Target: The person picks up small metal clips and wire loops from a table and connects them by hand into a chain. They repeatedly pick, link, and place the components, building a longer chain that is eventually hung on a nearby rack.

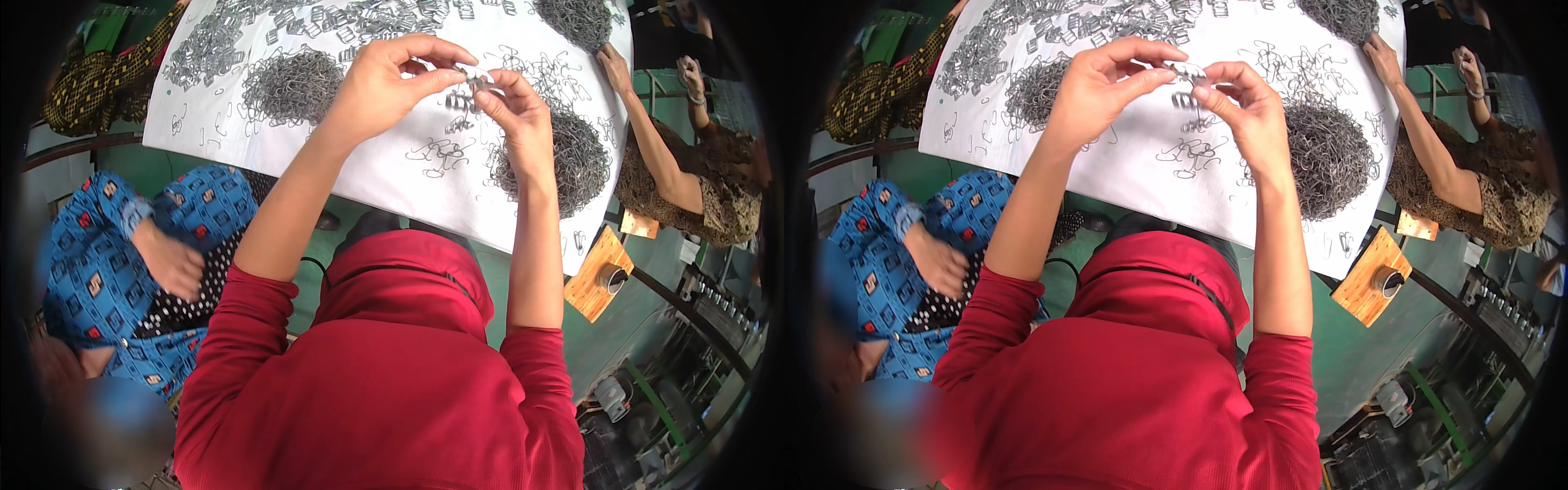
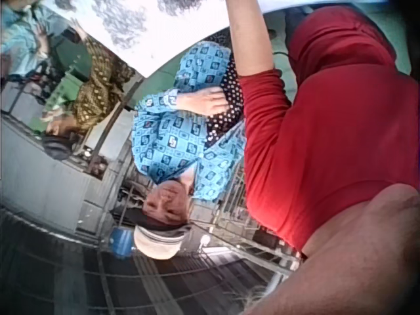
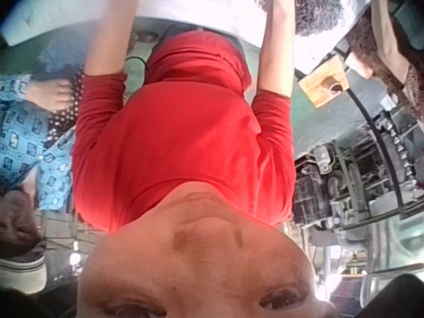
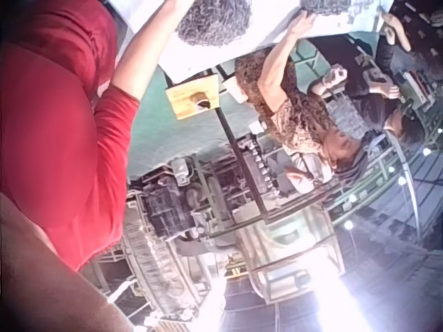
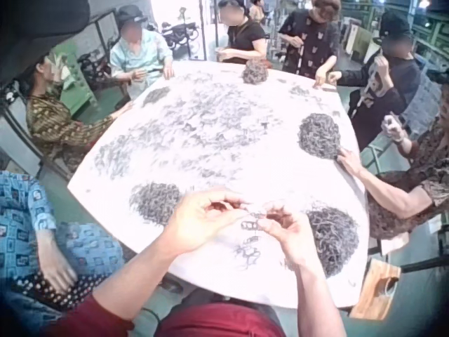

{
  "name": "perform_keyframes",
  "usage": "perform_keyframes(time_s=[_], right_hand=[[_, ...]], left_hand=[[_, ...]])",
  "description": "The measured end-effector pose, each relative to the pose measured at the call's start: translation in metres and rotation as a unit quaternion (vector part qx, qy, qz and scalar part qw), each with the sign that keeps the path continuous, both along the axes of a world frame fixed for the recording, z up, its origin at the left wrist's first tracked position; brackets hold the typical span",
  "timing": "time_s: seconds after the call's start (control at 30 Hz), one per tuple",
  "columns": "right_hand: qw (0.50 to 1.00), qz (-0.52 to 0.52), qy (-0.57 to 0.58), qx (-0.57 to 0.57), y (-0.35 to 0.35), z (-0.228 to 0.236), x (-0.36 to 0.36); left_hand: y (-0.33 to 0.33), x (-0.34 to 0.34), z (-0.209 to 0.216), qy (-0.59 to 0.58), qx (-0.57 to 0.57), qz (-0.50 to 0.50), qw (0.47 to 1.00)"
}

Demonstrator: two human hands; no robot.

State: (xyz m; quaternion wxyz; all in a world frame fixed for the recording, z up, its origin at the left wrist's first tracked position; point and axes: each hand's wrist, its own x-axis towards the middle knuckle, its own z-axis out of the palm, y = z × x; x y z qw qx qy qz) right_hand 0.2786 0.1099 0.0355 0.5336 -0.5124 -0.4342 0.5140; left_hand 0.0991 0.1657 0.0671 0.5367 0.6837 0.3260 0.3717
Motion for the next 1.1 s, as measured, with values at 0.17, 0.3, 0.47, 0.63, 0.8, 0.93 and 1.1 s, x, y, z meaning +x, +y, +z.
perform_keyframes(time_s=[0.17, 0.3, 0.47, 0.63, 0.8, 0.93, 1.1], right_hand=[[0.963, 0.048, -0.264, -0.029, 0.059, -0.043, -0.005], [0.807, 0.199, -0.554, 0.036, 0.087, -0.091, -0.009], [0.678, 0.254, -0.679, 0.125, 0.097, -0.119, -0.012], [0.777, 0.240, -0.580, 0.041, 0.088, -0.097, -0.015], [0.959, 0.192, -0.158, -0.137, 0.081, -0.062, -0.014], [0.990, 0.095, 0.026, -0.104, 0.055, 0.007, -0.038], [0.997, 0.043, -0.033, -0.051, 0.039, 0.047, -0.054]], left_hand=[[0.028, -0.049, 0.004, -0.012, 0.017, 0.050, 0.999], [0.050, -0.067, -0.005, -0.013, 0.014, 0.093, 0.995], [0.051, -0.077, -0.009, -0.005, -0.003, 0.126, 0.992], [0.034, -0.082, -0.020, -0.041, -0.039, 0.154, 0.986], [0.017, -0.078, -0.023, -0.056, -0.088, 0.148, 0.984], [0.008, -0.068, -0.025, -0.057, -0.071, 0.133, 0.987], [0.003, -0.057, -0.009, -0.028, -0.069, 0.119, 0.990]])
